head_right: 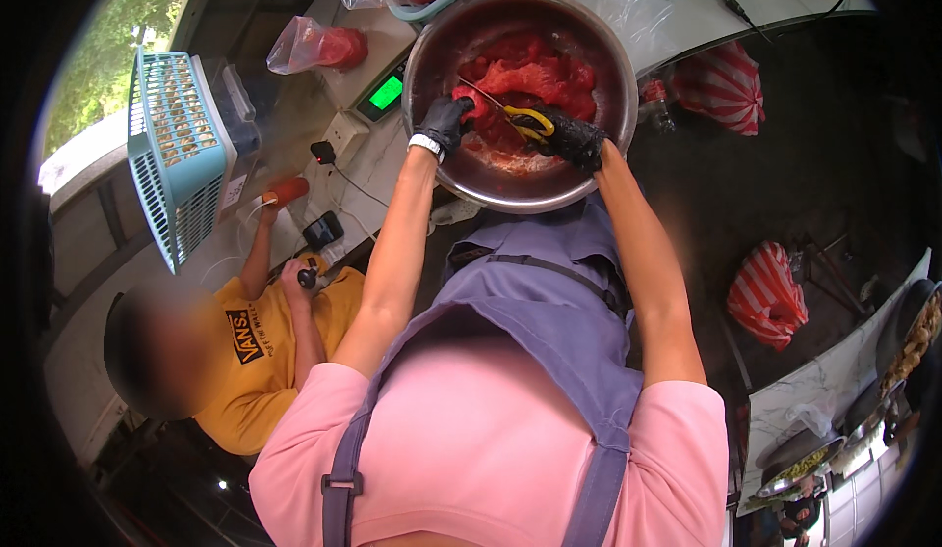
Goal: The person uses yellow-handled scissors to cut red meat in a metal bowl. They then place the cut meat into a plastic bag, weigh it on a digital scale, and hand the bag to another person.
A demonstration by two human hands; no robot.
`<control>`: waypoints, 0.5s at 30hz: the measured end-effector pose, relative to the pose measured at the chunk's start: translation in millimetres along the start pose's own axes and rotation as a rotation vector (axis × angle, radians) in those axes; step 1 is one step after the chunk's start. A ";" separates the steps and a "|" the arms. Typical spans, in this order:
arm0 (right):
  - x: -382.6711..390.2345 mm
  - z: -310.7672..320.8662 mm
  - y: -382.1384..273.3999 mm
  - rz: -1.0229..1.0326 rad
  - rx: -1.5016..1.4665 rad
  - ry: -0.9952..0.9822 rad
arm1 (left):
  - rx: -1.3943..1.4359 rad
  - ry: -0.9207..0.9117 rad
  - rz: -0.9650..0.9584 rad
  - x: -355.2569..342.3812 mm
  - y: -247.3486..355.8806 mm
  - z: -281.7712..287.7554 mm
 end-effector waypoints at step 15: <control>-7.8 13.2 47.0 -0.141 -0.435 -0.058 | -0.008 -0.089 -0.079 -0.4 0.9 -11.6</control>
Point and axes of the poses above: each hand's wrist, its own x-axis away from the middle knuckle, its own z-axis out of the back of the hand, y = z × x, the point moved 4 cm from there along -x, towards the middle knuckle, and after that the axes turned 4 degrees about -x, right-handed, at the moved point
